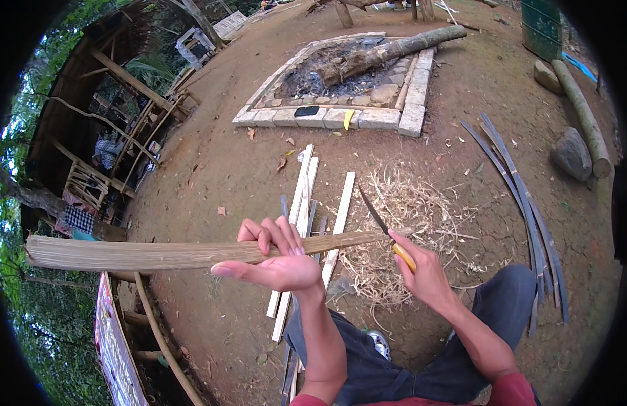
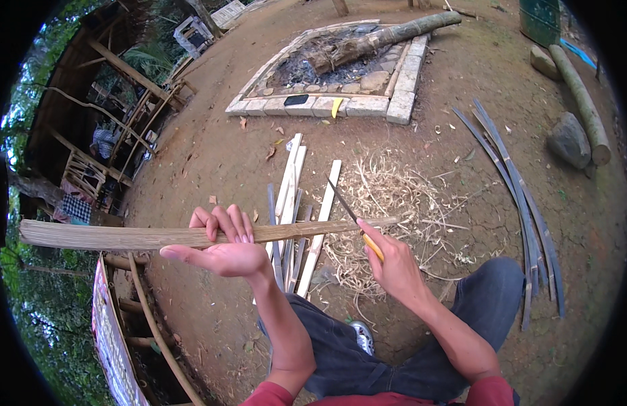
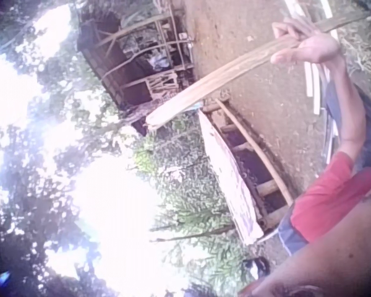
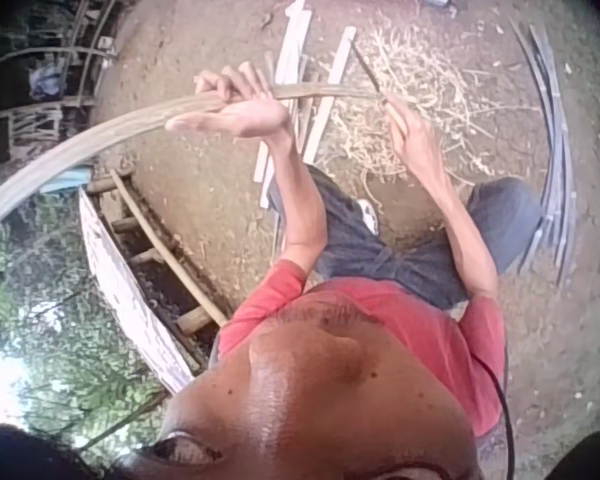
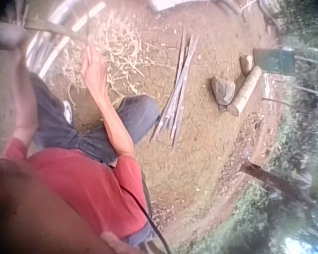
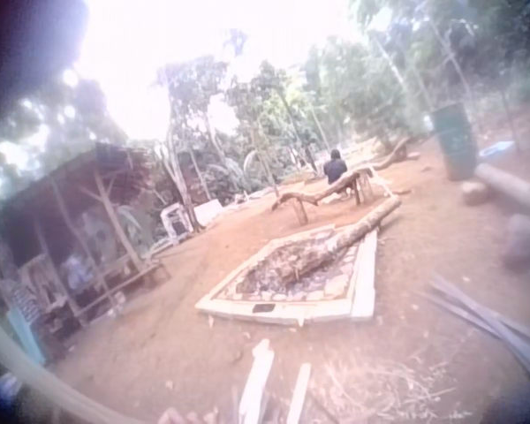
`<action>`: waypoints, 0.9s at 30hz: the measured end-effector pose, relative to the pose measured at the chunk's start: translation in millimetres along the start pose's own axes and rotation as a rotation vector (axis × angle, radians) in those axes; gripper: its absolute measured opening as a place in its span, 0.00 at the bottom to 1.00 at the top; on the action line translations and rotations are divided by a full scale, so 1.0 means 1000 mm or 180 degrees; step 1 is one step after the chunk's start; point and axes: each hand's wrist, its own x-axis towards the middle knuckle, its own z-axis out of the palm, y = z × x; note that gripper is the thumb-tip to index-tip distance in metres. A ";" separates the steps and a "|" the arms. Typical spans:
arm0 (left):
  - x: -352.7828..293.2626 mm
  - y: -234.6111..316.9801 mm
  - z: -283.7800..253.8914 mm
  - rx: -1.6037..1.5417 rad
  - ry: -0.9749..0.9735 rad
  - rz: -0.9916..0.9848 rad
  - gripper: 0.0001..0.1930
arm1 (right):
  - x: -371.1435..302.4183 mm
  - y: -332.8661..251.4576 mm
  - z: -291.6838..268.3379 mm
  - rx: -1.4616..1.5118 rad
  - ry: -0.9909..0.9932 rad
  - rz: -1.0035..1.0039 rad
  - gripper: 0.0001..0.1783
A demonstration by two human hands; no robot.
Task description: The person shaves a wood plank using a knife while holding it by hand.
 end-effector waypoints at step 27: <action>-0.001 0.003 0.002 0.0145 0.0063 0.0110 0.36 | -0.007 0.006 0.005 -0.0118 -0.0212 0.0113 0.28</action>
